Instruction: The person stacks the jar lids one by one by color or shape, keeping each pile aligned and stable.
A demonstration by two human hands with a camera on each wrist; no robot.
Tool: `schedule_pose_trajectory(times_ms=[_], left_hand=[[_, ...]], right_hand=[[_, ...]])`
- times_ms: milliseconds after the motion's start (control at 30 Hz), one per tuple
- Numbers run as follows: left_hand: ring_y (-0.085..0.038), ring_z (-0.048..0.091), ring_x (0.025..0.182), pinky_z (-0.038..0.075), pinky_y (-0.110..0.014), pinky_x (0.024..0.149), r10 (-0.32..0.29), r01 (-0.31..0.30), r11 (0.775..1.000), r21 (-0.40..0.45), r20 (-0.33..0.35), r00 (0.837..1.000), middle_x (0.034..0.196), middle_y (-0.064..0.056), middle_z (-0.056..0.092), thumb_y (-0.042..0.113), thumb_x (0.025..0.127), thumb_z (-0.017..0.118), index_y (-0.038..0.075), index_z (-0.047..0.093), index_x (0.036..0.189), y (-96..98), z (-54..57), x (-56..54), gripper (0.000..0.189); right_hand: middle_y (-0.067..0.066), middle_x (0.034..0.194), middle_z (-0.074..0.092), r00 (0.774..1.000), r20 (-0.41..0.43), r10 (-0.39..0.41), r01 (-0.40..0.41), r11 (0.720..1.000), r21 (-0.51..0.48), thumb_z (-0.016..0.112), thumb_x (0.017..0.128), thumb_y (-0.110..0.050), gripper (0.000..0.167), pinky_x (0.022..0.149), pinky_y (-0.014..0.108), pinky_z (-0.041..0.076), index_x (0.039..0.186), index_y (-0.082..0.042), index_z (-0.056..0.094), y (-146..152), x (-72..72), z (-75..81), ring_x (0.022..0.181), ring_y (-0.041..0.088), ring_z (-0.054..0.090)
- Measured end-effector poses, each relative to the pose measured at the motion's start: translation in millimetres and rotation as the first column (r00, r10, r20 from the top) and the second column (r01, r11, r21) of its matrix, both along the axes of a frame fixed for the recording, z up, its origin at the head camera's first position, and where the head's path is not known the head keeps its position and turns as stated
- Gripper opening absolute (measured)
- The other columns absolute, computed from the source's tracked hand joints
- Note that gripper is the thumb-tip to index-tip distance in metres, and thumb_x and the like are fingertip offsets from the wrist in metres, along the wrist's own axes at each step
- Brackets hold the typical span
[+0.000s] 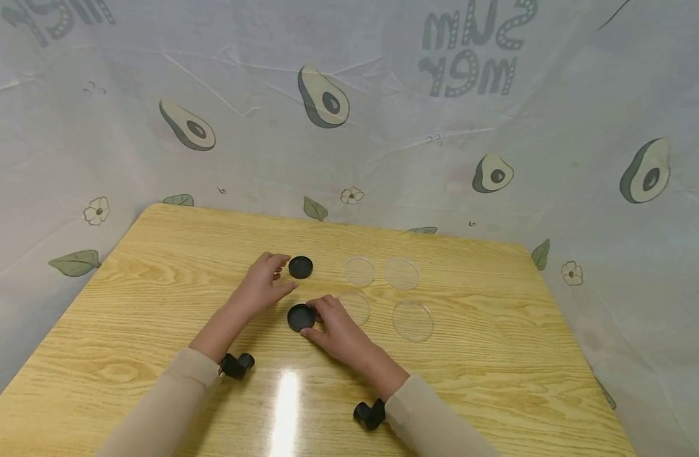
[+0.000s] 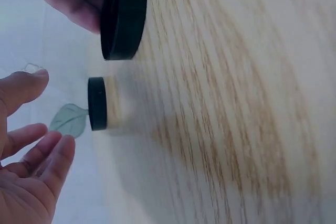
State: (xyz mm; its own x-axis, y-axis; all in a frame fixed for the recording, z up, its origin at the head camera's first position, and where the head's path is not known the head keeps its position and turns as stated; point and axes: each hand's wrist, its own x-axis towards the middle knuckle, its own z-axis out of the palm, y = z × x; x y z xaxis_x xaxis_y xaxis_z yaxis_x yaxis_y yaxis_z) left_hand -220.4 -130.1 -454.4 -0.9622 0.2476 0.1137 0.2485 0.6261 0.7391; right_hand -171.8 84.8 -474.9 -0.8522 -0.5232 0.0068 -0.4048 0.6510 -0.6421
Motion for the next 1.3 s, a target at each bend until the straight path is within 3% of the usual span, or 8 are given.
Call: schedule_pose_trajectory(times_ms=[267,500,767,1000,1300], left_hand=[[-0.048,0.062,0.122,0.055,-0.055,0.103,0.029,-0.029,0.999,-0.015,0.022,0.999,0.134,-0.031,0.056,0.016,0.095,0.078,-0.009,0.05,0.146,0.4,-5.4,-14.6,0.063],[-0.048,0.061,0.124,0.053,-0.055,0.105,0.018,-0.017,1.0,-0.025,0.05,0.999,0.135,-0.032,0.055,0.017,0.096,0.077,-0.011,0.048,0.148,2.6,-11.3,-25.0,0.066],[-0.047,0.061,0.121,0.054,-0.054,0.102,0.035,-0.033,0.999,-0.026,0.058,0.998,0.133,-0.031,0.055,0.018,0.095,0.077,-0.01,0.049,0.147,4.8,-19.5,-31.7,0.065],[-0.048,0.059,0.125,0.053,-0.055,0.105,0.038,-0.038,0.999,-0.008,0.111,0.993,0.138,-0.033,0.052,0.02,0.096,0.077,-0.011,0.046,0.149,6.7,-20.9,-37.8,0.068],[-0.045,0.058,0.116,0.051,-0.055,0.102,0.038,-0.033,0.998,-0.061,0.082,0.996,0.135,-0.035,0.052,0.02,0.094,0.08,-0.014,0.047,0.147,15.3,-22.3,-42.7,0.071]], right_hand=[[0.013,0.133,0.059,1.0,-0.009,-0.001,0.001,1.0,0.008,0.073,0.1,-0.024,0.05,0.098,0.036,0.052,0.142,-0.002,0.057,0.6,0.2,-1.8,0.114,0.022,0.056],[0.013,0.133,0.059,1.0,-0.007,-0.006,0.006,1.0,0.009,0.072,0.101,-0.024,0.049,0.098,0.036,0.051,0.142,-0.002,0.057,0.8,1.0,-1.4,0.113,0.021,0.055],[0.013,0.131,0.06,1.0,-0.016,-0.014,0.014,1.0,0.001,0.074,0.1,-0.023,0.05,0.097,0.034,0.051,0.141,-0.001,0.058,-0.3,1.5,-1.4,0.11,0.02,0.056],[0.012,0.131,0.059,1.0,-0.008,-0.011,0.011,1.0,0.004,0.073,0.1,-0.024,0.05,0.095,0.032,0.051,0.142,-0.003,0.057,-1.0,1.0,-3.1,0.109,0.018,0.055],[0.012,0.13,0.059,1.0,-0.018,-0.017,0.017,1.0,0.0,0.074,0.1,-0.024,0.05,0.096,0.033,0.051,0.142,-0.002,0.058,-0.3,2.0,-2.4,0.11,0.019,0.055]])
